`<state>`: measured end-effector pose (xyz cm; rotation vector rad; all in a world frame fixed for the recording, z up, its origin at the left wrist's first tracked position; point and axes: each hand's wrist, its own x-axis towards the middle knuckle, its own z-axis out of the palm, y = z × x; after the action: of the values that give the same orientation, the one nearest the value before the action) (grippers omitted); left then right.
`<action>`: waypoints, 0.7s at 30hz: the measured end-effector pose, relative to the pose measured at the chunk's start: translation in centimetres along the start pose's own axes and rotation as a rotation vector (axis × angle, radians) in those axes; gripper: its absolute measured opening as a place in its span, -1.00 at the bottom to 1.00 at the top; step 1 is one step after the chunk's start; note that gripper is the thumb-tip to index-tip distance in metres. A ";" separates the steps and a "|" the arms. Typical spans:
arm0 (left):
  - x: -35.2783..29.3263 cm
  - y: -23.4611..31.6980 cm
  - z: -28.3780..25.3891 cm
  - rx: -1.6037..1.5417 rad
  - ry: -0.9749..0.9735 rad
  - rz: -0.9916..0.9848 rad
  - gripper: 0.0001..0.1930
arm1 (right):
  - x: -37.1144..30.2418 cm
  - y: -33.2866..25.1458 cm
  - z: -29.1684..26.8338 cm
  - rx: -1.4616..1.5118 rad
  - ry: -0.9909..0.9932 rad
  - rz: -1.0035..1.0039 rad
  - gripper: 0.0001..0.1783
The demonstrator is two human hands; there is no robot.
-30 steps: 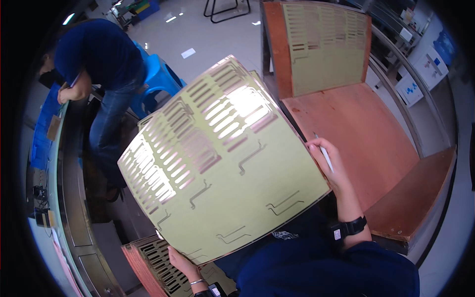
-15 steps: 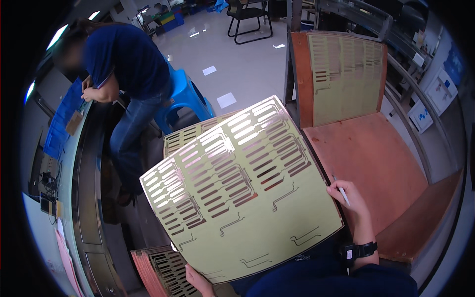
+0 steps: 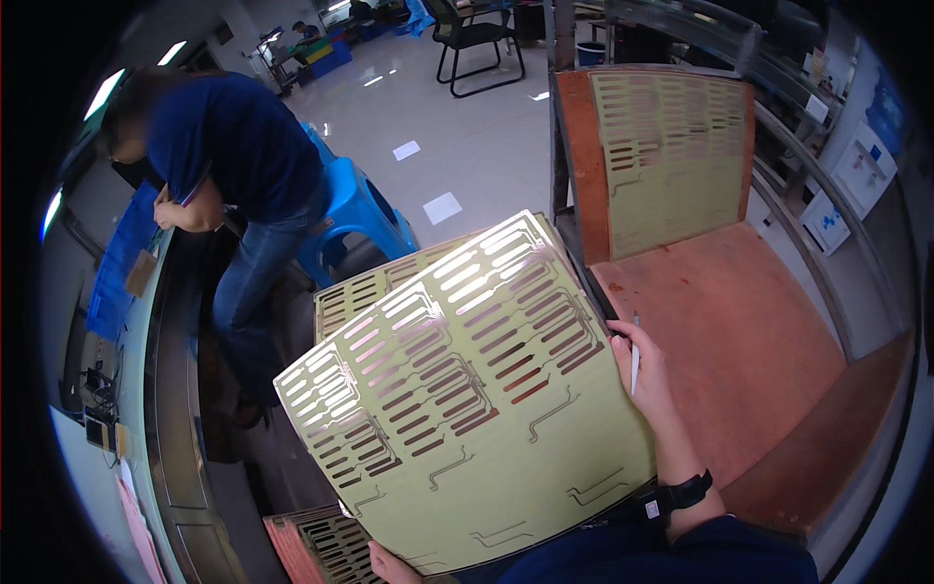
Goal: Inspecting large sheet-metal templates or flex circuit panels and marking specific tracks or points using a stylus/pen tool.
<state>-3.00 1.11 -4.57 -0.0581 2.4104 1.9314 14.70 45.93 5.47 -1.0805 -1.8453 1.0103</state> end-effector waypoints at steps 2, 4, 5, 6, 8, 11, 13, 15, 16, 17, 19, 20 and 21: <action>-0.2 0.1 0.6 -0.014 0.063 -0.026 -0.56 | 0.1 -0.3 0.3 0.027 -0.005 0.001 -0.77; -0.2 0.3 0.8 0.000 0.065 -0.021 -0.55 | 0.0 -0.4 0.3 0.000 -0.025 0.067 -0.76; -0.3 0.4 0.8 0.013 0.064 -0.019 -0.55 | 0.0 -0.4 0.5 0.001 -0.028 0.066 -0.76; -0.2 0.5 0.7 0.014 0.069 -0.018 -0.55 | -0.1 -0.5 0.7 0.007 -0.021 0.050 -0.76; -0.2 0.4 0.2 -0.006 0.022 -0.010 -0.55 | -0.2 -0.2 1.2 0.018 -0.024 0.033 -0.77; -0.3 1.0 0.7 0.014 0.080 0.028 -0.55 | -0.4 0.8 1.6 0.010 0.000 -0.011 -0.77; -0.1 0.2 0.2 0.017 0.108 0.020 -0.56 | -0.2 1.3 1.6 -0.003 0.037 0.003 -0.76; 0.0 0.3 0.7 0.028 0.049 0.038 -0.57 | -0.2 1.8 1.3 -0.037 0.035 0.003 -0.76; 0.0 0.2 0.7 0.003 0.054 0.022 -0.57 | -0.2 1.8 1.2 -0.080 0.056 0.006 -0.76; 0.1 -0.1 0.5 0.000 0.076 0.019 -0.57 | -0.2 1.7 1.2 -0.074 0.038 -0.006 -0.76; 0.1 -0.5 0.2 0.013 0.081 0.012 -0.56 | -0.3 1.5 1.3 -0.032 0.013 -0.010 -0.76; 0.0 -0.6 -0.1 0.018 0.094 0.004 -0.56 | -0.4 1.5 1.5 -0.049 0.008 -0.008 -0.76; -0.1 -0.4 0.0 0.010 0.104 -0.003 -0.56 | -0.4 1.2 1.5 -0.053 -0.001 -0.018 -0.76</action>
<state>-2.88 1.03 -4.94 -0.1650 2.4821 1.9620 13.86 45.56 3.68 -1.0927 -1.8890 0.9561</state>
